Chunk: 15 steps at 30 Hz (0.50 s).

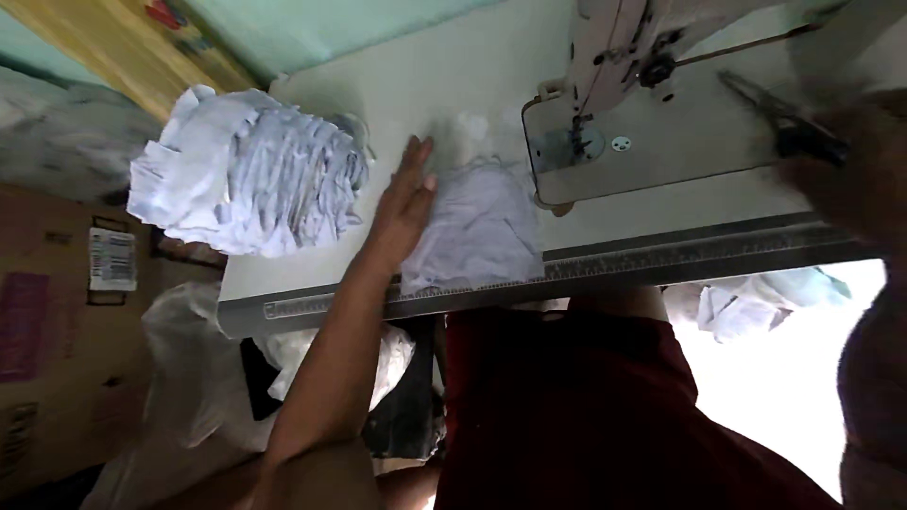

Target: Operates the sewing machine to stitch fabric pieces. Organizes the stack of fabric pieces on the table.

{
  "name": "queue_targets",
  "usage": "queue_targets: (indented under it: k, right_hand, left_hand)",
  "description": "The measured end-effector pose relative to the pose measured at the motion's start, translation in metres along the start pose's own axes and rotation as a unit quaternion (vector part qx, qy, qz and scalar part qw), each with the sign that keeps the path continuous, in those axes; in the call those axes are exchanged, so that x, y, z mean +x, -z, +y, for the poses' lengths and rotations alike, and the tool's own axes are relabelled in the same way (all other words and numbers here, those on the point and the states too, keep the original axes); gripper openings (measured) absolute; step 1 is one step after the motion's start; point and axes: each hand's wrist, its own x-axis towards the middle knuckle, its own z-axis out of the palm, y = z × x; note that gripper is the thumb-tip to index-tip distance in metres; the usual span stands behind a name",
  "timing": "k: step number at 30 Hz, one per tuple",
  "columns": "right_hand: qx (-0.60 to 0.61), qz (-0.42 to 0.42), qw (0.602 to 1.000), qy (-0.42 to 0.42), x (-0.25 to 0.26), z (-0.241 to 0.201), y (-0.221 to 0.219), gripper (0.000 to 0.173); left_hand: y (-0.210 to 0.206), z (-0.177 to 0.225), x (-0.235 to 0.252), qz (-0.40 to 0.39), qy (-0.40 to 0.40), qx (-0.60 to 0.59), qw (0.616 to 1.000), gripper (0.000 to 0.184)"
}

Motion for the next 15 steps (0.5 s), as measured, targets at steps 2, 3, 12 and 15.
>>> queue_targets:
  k: [2, 3, 12, 15]
  right_hand:
    - [0.037, 0.003, 0.997, 0.071, -0.008, -0.059, 0.008, 0.042]
    - [0.053, -0.009, 0.993, 0.106, -0.012, -0.083, 0.004, 0.039]
    - [0.097, -0.087, 0.888, 0.441, -0.039, -0.172, -0.074, 0.044]
    - [0.095, -0.072, 0.917, 0.381, -0.035, -0.156, -0.063, 0.035]
  left_hand:
    - [0.008, 0.009, 0.01, 0.052, -0.043, -0.012, 0.998, 0.049]
    - [0.011, 0.016, 0.011, 0.057, -0.058, 0.015, 0.997, 0.045]
    - [-0.042, 0.033, -0.002, -0.179, -0.206, 0.174, 0.946, 0.05]
    - [-0.053, 0.047, 0.005, -0.181, -0.183, 0.155, 0.954, 0.051]
